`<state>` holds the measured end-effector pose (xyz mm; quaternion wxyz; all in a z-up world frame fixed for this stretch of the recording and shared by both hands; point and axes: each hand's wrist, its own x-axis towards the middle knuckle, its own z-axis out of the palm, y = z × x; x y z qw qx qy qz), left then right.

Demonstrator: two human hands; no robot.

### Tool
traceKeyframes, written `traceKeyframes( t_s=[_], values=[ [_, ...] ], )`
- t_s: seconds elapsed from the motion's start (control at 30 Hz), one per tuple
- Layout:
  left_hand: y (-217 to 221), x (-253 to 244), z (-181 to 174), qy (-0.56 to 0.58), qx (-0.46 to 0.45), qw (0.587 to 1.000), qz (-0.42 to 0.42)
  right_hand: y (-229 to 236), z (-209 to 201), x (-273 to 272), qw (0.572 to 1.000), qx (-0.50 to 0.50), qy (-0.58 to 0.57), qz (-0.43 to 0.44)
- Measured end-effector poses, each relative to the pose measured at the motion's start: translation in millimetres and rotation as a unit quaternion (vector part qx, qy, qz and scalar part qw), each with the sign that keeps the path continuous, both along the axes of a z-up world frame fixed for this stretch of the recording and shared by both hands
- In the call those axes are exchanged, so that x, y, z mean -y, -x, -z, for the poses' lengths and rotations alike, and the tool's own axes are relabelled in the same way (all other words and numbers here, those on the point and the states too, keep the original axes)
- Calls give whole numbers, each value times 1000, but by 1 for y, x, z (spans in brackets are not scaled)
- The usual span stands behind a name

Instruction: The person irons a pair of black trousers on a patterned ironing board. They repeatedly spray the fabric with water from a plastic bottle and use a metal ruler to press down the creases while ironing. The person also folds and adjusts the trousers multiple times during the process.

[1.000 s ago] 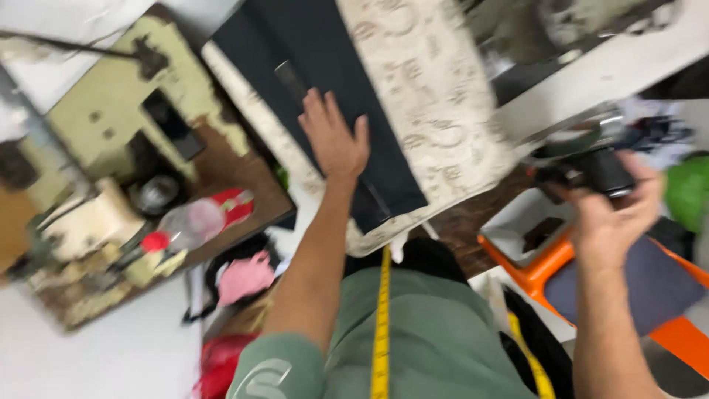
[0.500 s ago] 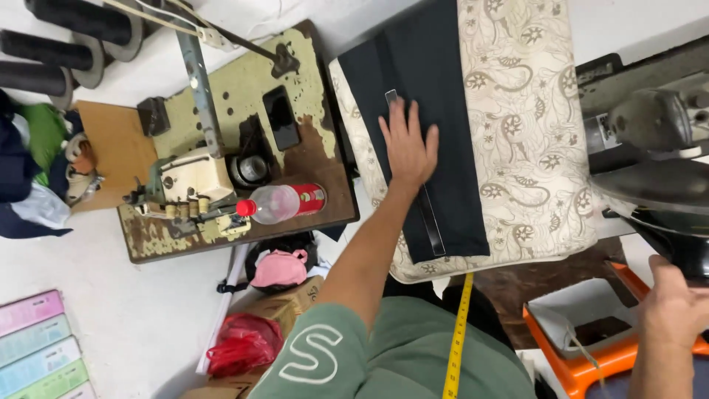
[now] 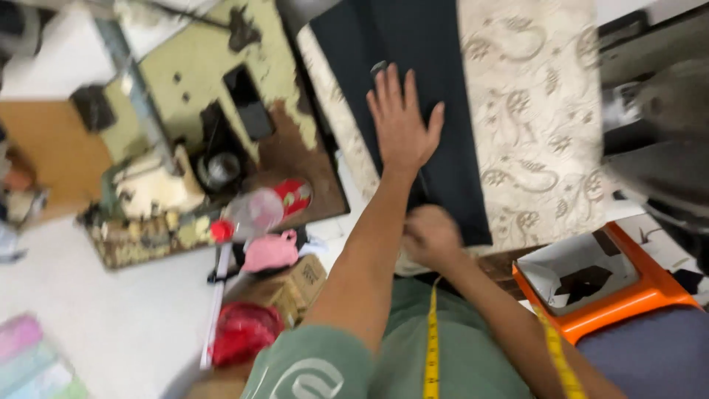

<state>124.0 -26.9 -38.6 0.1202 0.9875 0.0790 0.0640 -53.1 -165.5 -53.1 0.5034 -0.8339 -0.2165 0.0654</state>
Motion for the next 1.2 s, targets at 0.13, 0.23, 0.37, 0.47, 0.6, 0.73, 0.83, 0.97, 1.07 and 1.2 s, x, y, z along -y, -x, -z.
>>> traceKeyframes(
  t_s=[0.13,0.23,0.37,0.47,0.6,0.73,0.83,0.97,1.07,1.2],
  values=[
    [-4,-1,15,-15,74,997,7,-27,29,-49,991,125,-41,-18],
    [-5,-2,10,-18,63,998,7,-35,25,-53,985,165,-5,-50],
    [-8,-3,-1,0,18,1000,19,-64,-25,-56,977,195,43,-79],
    [-9,-3,2,12,15,1000,15,-52,-2,-58,977,185,67,-81],
    [-9,-4,1,14,39,999,24,-46,8,-60,978,187,78,-54],
    [3,-3,-2,55,69,996,18,-28,-5,-58,985,130,112,14],
    [-3,-9,3,111,98,989,22,-7,-30,-26,973,72,188,112],
    [13,-12,0,300,133,945,-8,47,-34,7,925,23,352,145],
    [47,-24,-8,354,161,921,-33,58,-19,9,927,-61,309,205],
    [106,-48,-56,386,162,903,-101,16,-46,32,956,-73,153,239]
  ],
)
